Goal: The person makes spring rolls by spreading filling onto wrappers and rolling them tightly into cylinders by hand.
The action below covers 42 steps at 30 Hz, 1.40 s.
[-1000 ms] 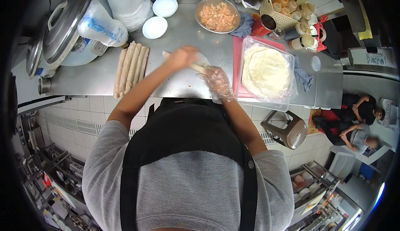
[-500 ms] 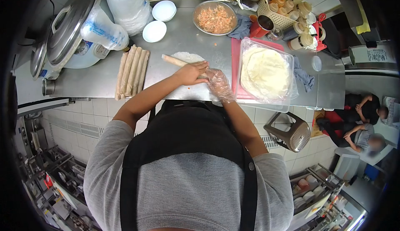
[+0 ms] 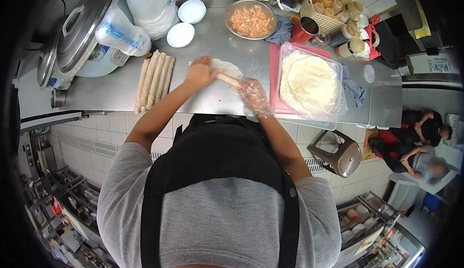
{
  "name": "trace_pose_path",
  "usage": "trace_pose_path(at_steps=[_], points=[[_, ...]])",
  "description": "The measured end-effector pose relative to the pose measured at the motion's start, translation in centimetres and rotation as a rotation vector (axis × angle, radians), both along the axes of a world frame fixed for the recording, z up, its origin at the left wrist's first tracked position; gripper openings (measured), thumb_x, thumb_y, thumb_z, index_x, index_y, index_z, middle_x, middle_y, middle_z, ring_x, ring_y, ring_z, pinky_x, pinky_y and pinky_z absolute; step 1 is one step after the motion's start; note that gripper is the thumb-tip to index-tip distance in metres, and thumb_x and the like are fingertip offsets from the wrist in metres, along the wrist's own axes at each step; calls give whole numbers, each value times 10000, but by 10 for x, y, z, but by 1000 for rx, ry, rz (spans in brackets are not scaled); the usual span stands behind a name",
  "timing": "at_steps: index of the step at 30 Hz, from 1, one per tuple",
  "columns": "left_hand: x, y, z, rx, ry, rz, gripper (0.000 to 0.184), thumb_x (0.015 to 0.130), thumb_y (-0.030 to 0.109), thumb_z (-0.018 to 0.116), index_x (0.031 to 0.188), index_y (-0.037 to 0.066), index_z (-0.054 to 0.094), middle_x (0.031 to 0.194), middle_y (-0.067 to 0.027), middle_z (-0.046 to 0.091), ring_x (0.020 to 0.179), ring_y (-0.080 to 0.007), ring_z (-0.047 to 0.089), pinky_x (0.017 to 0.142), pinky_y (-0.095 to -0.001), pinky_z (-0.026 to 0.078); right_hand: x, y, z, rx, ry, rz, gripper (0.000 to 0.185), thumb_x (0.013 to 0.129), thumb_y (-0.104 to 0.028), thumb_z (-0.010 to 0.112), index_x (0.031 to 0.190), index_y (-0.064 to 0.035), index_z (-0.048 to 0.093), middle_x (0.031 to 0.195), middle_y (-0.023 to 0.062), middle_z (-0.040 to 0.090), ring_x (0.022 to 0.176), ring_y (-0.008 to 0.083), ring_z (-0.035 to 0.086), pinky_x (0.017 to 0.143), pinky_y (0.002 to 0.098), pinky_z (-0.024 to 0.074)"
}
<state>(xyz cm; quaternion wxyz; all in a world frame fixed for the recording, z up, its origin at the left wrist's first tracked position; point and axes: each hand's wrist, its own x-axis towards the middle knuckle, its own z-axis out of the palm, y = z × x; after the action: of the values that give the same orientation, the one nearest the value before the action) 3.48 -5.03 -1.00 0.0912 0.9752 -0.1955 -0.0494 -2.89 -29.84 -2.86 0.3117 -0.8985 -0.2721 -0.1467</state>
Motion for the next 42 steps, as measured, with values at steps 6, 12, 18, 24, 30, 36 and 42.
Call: trace_pose_path(at_steps=[6, 12, 18, 24, 30, 36, 42], points=[[-10, 8, 8, -46, 51, -168, 756, 918, 620, 477, 1267, -42, 587, 1396, -228, 509, 1355, -338, 428, 1146, -505, 283, 0, 6, 20, -17, 72, -24, 267, 856, -204, 672, 1058, -30, 651, 995, 183, 659, 910, 374, 607, 811, 472, 500], [-2, 29, 23, 159, -142, 225, 675, 885, 589, 556, 1214, 3, 628, 1401, -191, 478, 1386, -367, 337, 1139, -572, 222, 11, 2, 7, -4, 116, -15, 235, 856, -196, 660, 1035, -44, 659, 966, 187, 660, 898, 384, 602, 802, 486, 489], [15, 33, 17, -198, -40, -370, 404, 804, 324, 749, 1143, 123, 661, 1158, -87, 569, 1183, -283, 492, 1081, -477, 333, 21, 14, 43, -151, -17, -133, 125, 833, -177, 660, 889, -65, 661, 913, 152, 661, 867, 353, 611, 768, 467, 501], [43, 29, -5, -463, 140, -203, 261, 806, 264, 750, 1041, 167, 693, 1074, -19, 587, 1114, -235, 514, 985, -417, 397, 37, 35, 25, -178, 37, 11, 106, 824, -167, 643, 901, -96, 658, 902, 121, 664, 815, 330, 617, 746, 445, 511], [54, 14, 6, -455, -34, -102, 218, 793, 282, 761, 966, 159, 710, 1052, -3, 597, 1104, -225, 504, 968, -428, 398, 62, 33, 22, -335, -29, 26, 206, 871, -201, 640, 1008, -52, 678, 985, 161, 667, 865, 331, 628, 802, 442, 490], [67, 14, -1, -434, -58, -338, 280, 768, 330, 780, 978, 162, 705, 1042, 10, 606, 1109, -223, 502, 963, -429, 394, 96, 26, 35, -126, 245, 35, 212, 874, -220, 607, 1015, -80, 677, 925, 152, 684, 877, 360, 634, 769, 465, 517], [76, -4, -14, -452, -8, -116, 401, 784, 356, 768, 1121, 179, 642, 1070, -2, 598, 1123, -239, 507, 970, -439, 385, 91, 34, 30, -179, 118, 5, 331, 872, -232, 621, 1172, -95, 647, 989, 166, 690, 922, 377, 632, 812, 474, 505]])
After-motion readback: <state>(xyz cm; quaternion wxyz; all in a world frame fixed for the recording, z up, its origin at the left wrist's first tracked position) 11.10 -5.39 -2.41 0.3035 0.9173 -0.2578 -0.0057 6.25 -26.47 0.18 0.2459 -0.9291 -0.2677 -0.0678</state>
